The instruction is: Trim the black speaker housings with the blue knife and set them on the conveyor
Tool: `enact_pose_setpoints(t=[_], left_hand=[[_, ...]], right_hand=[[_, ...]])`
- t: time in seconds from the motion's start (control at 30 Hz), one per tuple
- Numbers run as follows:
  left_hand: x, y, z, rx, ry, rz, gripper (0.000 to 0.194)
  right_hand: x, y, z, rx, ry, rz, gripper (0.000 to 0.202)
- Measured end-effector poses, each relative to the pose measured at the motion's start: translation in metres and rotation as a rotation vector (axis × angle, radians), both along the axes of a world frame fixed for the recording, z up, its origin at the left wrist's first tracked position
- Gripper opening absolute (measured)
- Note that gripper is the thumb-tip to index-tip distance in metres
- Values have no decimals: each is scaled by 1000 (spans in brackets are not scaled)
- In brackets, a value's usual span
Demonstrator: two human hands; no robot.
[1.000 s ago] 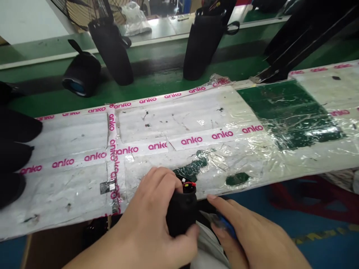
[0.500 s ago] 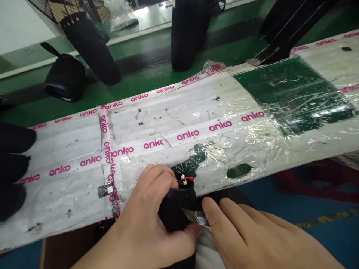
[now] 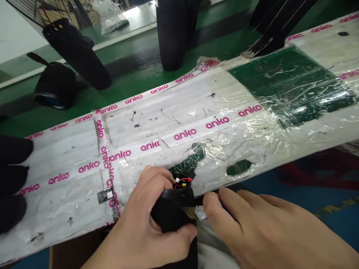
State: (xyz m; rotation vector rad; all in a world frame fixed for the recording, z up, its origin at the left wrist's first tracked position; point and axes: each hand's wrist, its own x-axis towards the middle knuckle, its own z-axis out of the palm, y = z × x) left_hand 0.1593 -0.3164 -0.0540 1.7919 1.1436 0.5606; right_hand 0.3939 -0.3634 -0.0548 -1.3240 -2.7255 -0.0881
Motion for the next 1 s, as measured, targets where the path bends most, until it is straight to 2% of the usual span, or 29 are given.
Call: enact_pose_setpoints(t=[0.17,0.27,0.33,0.5,0.7,1.0], left_hand=[[2,1,1,16,-10,-32,40],[4,3,2,47,30,-36,39],[4,4,2,69,47,-33,37],[3,7,0,92,1,-4,28],[-2,6,-5,33,-98,69,27],[-2,7,-5,-7,-84,67,32]], right_hand=[[2,7,1,29,-13,33,39],[-1,13,0,52,0,-6,43],[-3,17,-5,5,35,-48,49],[-2,24,-15,-73,36,-37,52],[4,18,-5,-8,153,12,47],[-2,15,1,-33,112,37,56]])
